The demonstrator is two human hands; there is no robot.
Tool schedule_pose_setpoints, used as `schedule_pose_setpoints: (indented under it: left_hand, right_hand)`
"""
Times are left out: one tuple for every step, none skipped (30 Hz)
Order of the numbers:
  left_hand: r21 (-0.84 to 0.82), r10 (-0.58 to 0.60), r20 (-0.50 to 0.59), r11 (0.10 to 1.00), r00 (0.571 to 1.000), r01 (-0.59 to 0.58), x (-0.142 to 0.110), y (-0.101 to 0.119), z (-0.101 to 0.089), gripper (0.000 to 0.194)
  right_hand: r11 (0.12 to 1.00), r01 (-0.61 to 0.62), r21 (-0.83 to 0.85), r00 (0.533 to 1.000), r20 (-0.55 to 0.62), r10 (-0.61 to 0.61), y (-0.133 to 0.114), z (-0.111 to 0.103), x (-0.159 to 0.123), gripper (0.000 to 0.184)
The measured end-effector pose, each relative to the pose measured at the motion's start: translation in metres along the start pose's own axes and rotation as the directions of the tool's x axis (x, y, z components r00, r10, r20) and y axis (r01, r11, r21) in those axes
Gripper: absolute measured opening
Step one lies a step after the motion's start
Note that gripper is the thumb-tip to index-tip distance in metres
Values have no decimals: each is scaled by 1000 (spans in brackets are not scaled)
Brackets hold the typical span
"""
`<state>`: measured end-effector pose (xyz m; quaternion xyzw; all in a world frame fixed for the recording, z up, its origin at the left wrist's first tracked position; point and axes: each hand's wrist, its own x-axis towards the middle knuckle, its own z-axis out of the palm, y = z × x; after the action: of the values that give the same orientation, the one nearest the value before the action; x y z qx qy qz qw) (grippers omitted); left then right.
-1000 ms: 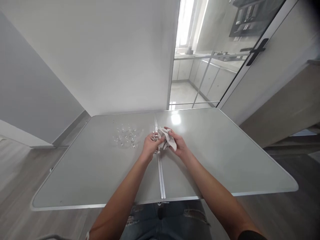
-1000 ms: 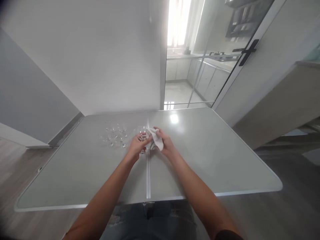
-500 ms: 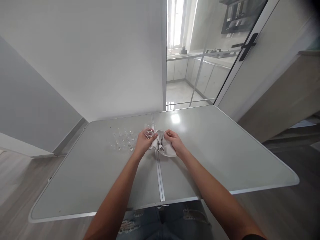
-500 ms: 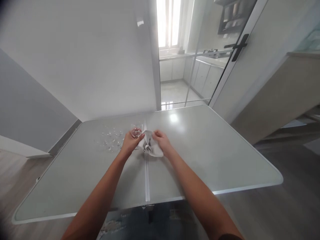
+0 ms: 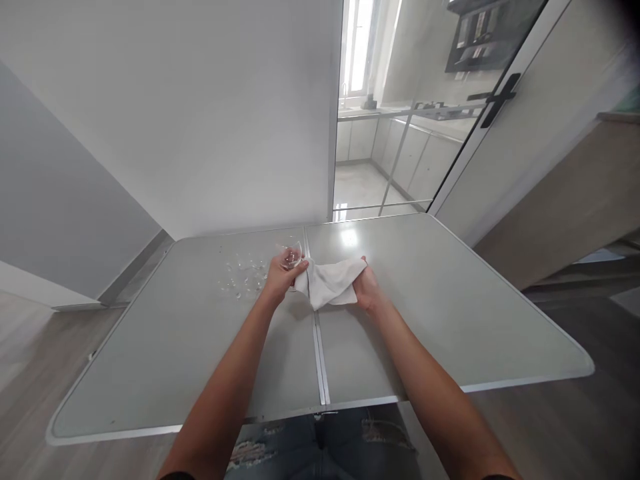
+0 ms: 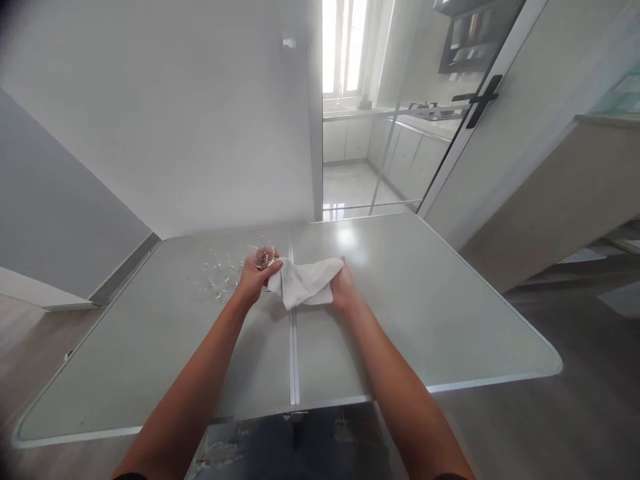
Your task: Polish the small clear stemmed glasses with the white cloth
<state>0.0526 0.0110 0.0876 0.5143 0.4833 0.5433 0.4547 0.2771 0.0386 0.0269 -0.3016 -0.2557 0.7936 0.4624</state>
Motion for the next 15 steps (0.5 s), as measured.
schedule_pose_setpoints:
  left_hand:
    - [39, 8, 22, 999, 1000, -9, 2, 3, -1, 41]
    - [82, 18, 39, 996, 999, -21, 5, 6, -2, 39]
    - [133, 35, 48, 990, 998, -41, 7, 7, -4, 38]
    - [193, 62, 51, 979, 997, -71, 9, 7, -4, 36]
    - [260, 99, 50, 960, 994, -109, 10, 5, -5, 33]
    - [327, 141, 48, 933, 989, -148, 11, 2, -4, 30]
    - [389, 180, 48, 903, 982, -185, 12, -2, -4, 27]
    - [439, 211, 51, 873, 976, -211, 11, -7, -3, 24]
    - [477, 231, 51, 849, 972, -227, 10, -11, -2, 24]
    - [507, 245, 44, 830, 968, -233, 7, -16, -1, 25]
    - [534, 255, 38, 812, 966, -236, 4, -19, -1, 29]
    - [561, 264, 40, 792, 964, -240, 0, -22, 0, 36]
    - [589, 271, 53, 768, 961, -249, -4, -24, 0, 42]
    - [619, 274, 76, 741, 959, -261, -8, -27, 0, 47]
    - [649, 271, 107, 710, 957, -274, -11, -29, 0, 49]
  right_hand:
    - [1000, -7, 19, 1000, -6, 7, -3, -1, -3, 57]
    - [1000, 2, 29, 1000, -1, -2, -6, -2, -6, 64]
    - [1000, -1, 26, 1000, 23, 1, -7, -3, -8, 68]
    - [1000, -23, 9, 998, 58, 22, -6, -3, -9, 69]
    - [998, -57, -26, 994, 93, 60, -4, -2, -9, 66]
    - [994, -86, -74, 990, 108, 94, -1, 0, -8, 59]
    - [988, -94, -121, 989, 100, 107, 3, 2, -6, 50]
    - [985, -74, -153, 994, 68, 85, 6, 3, -3, 41]
    - [987, -24, -160, 1000, 16, 27, 8, 5, 1, 35]
    - [989, 53, -140, 996, -61, -62, 9, 6, 4, 31]
    - [982, 158, -105, 970, -167, -174, 9, 6, 6, 29]
    - [958, 275, -79, 915, -285, -286, 7, 5, 7, 28]
    - [921, 380, -82, 837, -394, -380, 4, 5, 6, 28]
    - [889, 442, -119, 779, -440, -446, 1, 5, 3, 28]
    - [865, 470, -174, 753, -432, -496, -1, 6, -2, 29]
